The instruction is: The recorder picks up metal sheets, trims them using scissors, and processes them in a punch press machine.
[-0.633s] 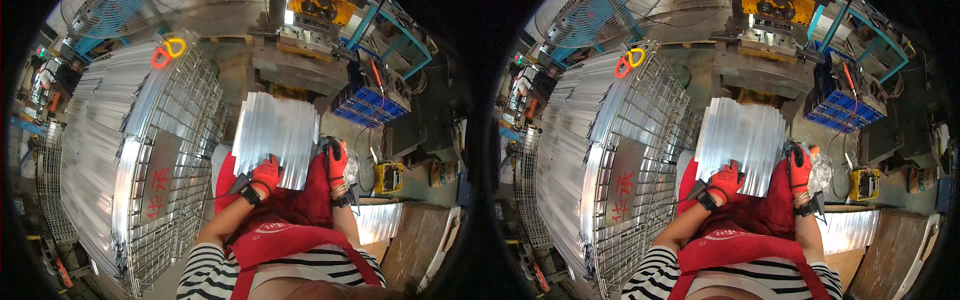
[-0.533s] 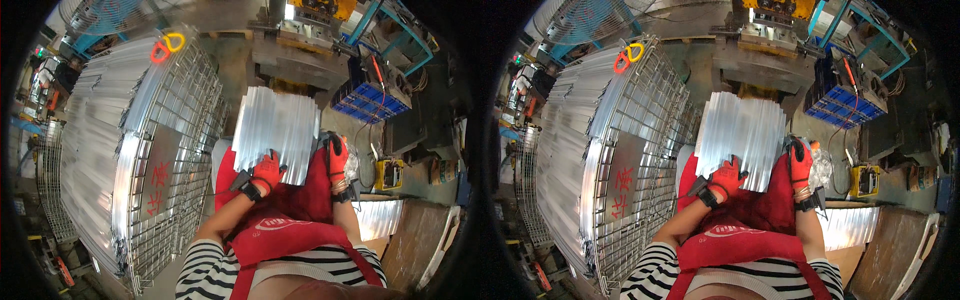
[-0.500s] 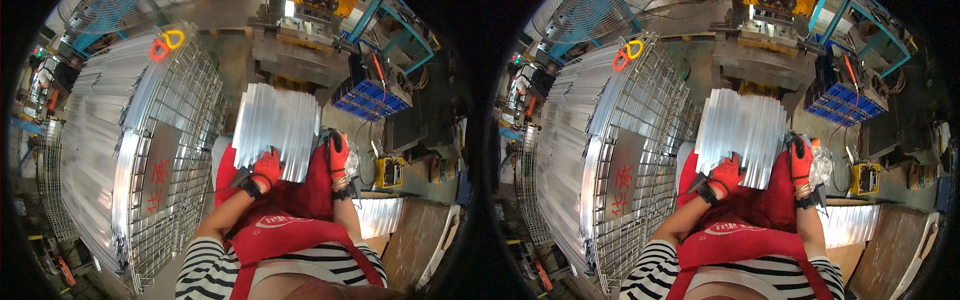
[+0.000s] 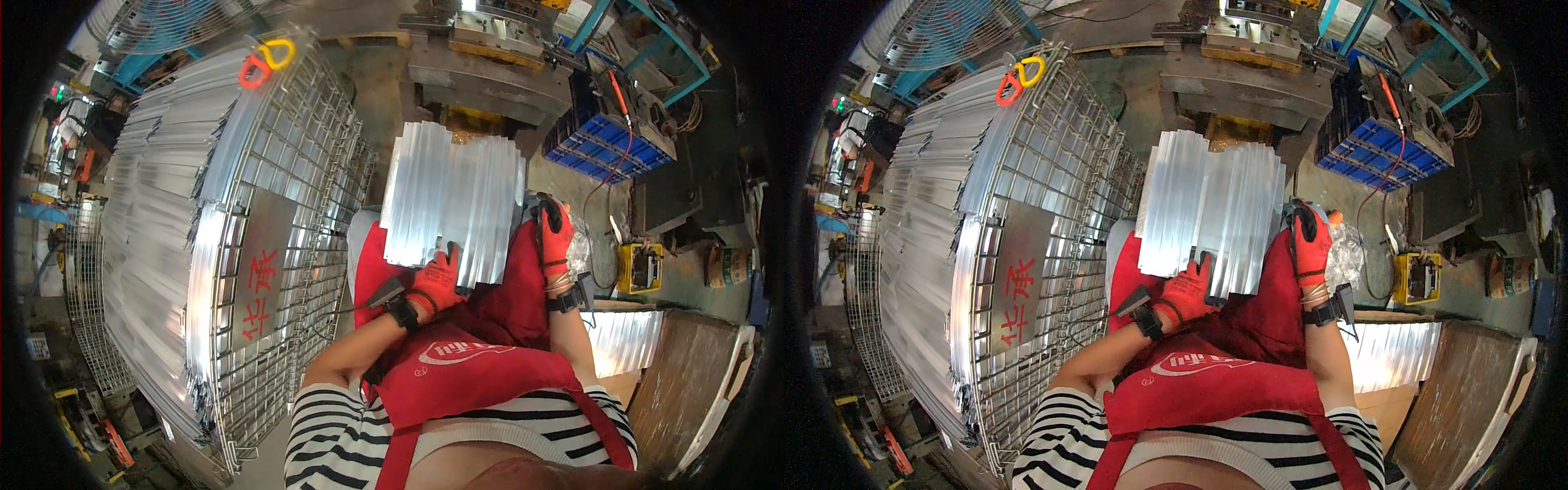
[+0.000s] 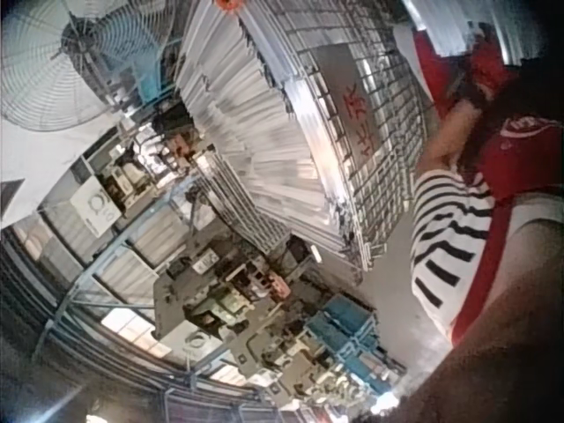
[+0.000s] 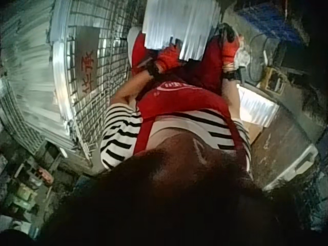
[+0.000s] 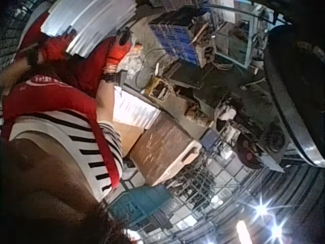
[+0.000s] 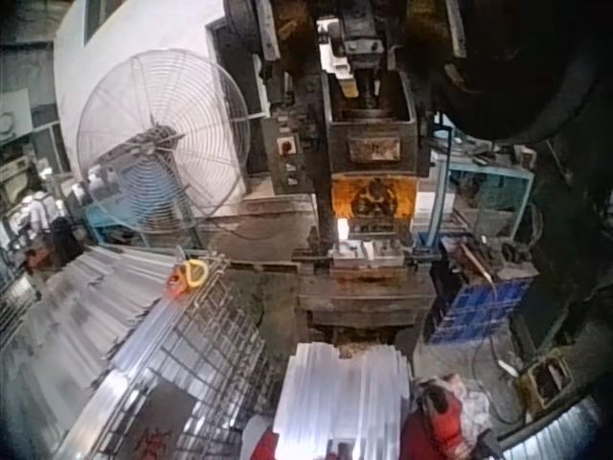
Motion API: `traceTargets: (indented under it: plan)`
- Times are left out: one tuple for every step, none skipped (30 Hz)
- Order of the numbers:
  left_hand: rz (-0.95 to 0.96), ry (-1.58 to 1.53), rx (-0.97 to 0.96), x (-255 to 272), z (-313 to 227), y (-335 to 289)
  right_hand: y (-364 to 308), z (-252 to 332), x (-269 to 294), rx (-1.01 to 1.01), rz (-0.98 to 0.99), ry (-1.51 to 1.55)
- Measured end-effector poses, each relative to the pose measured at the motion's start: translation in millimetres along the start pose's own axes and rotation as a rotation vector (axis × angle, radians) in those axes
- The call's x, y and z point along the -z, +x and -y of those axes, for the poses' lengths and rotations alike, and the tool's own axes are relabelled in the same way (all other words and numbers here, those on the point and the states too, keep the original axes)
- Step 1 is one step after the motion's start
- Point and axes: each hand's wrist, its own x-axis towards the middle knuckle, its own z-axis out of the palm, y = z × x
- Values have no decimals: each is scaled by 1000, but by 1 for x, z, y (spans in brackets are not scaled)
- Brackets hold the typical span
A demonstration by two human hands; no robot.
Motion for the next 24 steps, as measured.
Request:
traceTargets:
  plan:
    - [-1,1,-3,1,0,1,-1,-1,-1,-20,-13,12]
    - [48,-37,0,2,-1,2,-1,-1,-1,-41,-27,25]
    - [98,-75,5,4,-2,2,-2,-1,-1,-40,-27,25]
    - [97,-75,5,5,-1,0,-2,1,-1,-57,-27,40]
    - [88,-100,0,6,2,-2,-2,2,-1,-73,-26,56]
    - [77,-125,-5,8,5,-4,-2,4,-1,-72,-27,56]
    - [85,-194,-2,9,7,-4,-1,5,-1,-71,-24,77]
    - [84,-194,-2,5,10,-5,-1,6,-1,-69,-21,99]
    - [48,-236,-31,3,13,-6,0,5,-1,-69,-24,99]
    - [11,-279,-60,1,16,-6,0,2,0,-54,-20,85]
    - [11,-276,-62,-1,19,-7,1,1,0,-39,-16,71]
    - [-22,-332,-80,1,19,-9,1,0,-1,-42,-18,72]
    - [-54,-388,-97,3,19,-10,0,-1,-2,-25,-22,54]
    - [-51,-385,-98,5,17,-12,0,-2,-2,-10,-26,35]
    - [-63,-410,-96,9,13,-15,-1,-3,-2,-13,-27,34]
    - [-75,-436,-95,12,8,-17,-1,-4,-2,2,-38,40]
    - [-71,-436,-96,13,5,-19,-3,-5,-1,16,-48,46]
    - [-76,-430,-88,15,1,-19,-3,-4,-1,15,-47,47]
    - [-79,-424,-80,16,-1,-19,-3,-2,0,-4,-31,36]
    - [-77,-425,-78,17,-3,-20,-4,-1,0,-23,-14,25]
    - [-76,-357,-138,18,-4,-21,-4,-2,0,-26,-11,23]
    - [-73,-289,-196,17,-6,-22,-5,-3,0,-8,-11,13]
    - [-141,-277,-212,10,-5,-21,-5,-4,-1,9,-8,3]
    - [-131,-285,-211,10,-8,-20,-5,-5,-1,0,-1,-4]
